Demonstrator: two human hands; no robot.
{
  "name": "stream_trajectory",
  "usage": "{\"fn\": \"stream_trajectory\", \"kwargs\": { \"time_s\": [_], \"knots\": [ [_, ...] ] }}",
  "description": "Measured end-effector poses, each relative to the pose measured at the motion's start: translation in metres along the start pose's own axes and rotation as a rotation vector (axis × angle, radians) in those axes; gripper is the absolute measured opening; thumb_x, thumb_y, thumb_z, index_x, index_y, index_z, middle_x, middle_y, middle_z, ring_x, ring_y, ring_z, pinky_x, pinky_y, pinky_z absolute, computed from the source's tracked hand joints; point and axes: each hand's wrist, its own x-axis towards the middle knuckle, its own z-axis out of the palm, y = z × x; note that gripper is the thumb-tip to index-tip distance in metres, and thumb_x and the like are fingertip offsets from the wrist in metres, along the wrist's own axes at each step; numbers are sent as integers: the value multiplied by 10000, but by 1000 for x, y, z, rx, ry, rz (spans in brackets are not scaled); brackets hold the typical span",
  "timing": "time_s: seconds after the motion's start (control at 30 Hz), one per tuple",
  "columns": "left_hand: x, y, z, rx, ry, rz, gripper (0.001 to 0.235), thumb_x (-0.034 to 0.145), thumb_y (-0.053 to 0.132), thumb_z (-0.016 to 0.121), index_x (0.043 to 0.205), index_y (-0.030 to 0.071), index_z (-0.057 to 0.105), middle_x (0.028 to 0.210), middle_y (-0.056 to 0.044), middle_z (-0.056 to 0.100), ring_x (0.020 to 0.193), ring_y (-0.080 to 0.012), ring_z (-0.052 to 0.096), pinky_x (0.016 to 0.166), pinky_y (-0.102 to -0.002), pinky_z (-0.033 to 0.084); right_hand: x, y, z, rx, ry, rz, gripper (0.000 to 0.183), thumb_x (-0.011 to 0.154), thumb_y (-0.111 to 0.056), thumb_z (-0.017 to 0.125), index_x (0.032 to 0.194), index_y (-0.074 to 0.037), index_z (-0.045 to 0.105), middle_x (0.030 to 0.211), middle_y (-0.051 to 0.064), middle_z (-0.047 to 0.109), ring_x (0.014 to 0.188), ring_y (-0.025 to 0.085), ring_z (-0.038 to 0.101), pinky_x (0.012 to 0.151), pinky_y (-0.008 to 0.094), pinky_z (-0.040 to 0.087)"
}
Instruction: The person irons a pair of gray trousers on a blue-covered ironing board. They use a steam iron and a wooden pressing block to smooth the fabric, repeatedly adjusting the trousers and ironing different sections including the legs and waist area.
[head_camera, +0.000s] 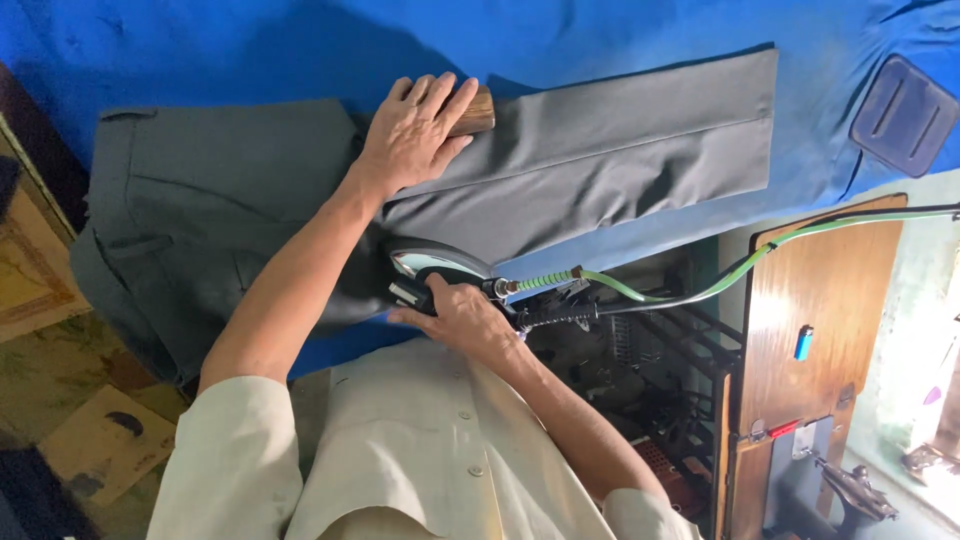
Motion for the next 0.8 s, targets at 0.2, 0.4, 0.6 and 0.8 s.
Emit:
{"fn": "stream_trajectory", "kwargs": {
  "time_s": [0.2,0.4,0.6,0.8],
  "knots": [
    [-2,1,-4,91,12,-11,660,1106,607,534,1547,117,490,1295,-56,584,1040,-209,553,867,-330,462,2,17,2,-179,-16,-342,708,907,-686,610,986,11,515,498,85,499,453,296,526,472,399,423],
    [-5,3,-7,129,65,-32,663,1094,603,630,1524,123,474,1265,-48,586,1047,-204,585,870,-312,475,12,39,-1,-244,-12,-230,895,841,-795,530,1189,29,555,797,276,705,850,517,688,703,547,517],
    [-10,11,-4,-154,34,-148,649,1095,547,633,1514,73,491,1421,-160,546,1325,-349,477,1150,-533,318,2,10,-64,-84,-17,200,727,847,-693,621,1195,-55,603,1075,308,718,1107,522,625,915,515,470],
    [-73,48,-60,-352,541,-443,253,1108,118,555,1317,-24,582,1238,-204,632,1114,-378,603,991,-522,532,6,25,-85,-340,-219,-52,704,872,-748,542,914,-50,462,702,182,616,734,414,601,690,442,428]
  ]
}}
